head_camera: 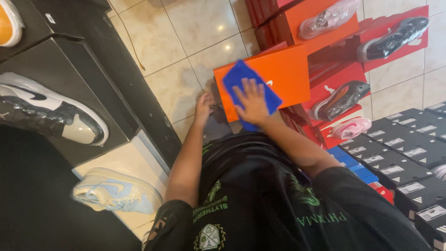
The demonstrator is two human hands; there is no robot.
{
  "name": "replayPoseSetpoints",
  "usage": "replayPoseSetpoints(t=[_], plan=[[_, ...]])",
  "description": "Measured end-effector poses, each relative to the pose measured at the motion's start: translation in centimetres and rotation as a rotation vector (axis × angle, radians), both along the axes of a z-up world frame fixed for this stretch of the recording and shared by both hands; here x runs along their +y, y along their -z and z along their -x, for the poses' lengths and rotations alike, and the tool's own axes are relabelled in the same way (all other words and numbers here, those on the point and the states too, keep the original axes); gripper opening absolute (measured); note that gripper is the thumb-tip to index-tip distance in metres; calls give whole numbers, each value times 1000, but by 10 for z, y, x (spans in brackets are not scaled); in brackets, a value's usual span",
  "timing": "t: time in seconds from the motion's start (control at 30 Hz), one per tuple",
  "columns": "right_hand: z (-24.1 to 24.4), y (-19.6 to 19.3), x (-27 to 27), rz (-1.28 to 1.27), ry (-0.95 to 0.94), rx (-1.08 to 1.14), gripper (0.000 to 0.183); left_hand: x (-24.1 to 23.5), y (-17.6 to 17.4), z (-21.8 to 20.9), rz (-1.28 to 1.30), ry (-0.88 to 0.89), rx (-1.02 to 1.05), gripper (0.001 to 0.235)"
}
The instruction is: The recorder cleans multiple shoeboxes and a shoe using a blue cloth.
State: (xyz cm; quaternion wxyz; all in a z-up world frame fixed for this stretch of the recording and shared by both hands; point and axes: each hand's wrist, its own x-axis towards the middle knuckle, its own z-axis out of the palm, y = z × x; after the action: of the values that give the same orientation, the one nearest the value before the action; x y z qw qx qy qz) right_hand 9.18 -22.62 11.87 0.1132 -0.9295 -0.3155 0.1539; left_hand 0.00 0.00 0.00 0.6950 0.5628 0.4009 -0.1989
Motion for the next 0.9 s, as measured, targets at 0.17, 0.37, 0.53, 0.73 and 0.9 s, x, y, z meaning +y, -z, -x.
replayPoseSetpoints(t=[0.17, 0.37, 0.53, 0.73, 0.9], plan=[[-72, -14, -92, 62, 255, -36, 79, 24, -19, 13, -83, 31, 28, 47], [-83, -4, 1, 12, 195, -37, 80, 31, 7, 41, -145, -62, -27, 46], [-10, -2, 57, -53, -20, 27, 81, 23, -2, 34, -118, -75, -55, 47], [-40, 2, -72, 8, 42, -44, 77, 18, -1, 30, -77, -44, 13, 44], [-121, -33, -102, 18, 278, -51, 74, 12, -34, 27, -91, -81, 141, 42]])
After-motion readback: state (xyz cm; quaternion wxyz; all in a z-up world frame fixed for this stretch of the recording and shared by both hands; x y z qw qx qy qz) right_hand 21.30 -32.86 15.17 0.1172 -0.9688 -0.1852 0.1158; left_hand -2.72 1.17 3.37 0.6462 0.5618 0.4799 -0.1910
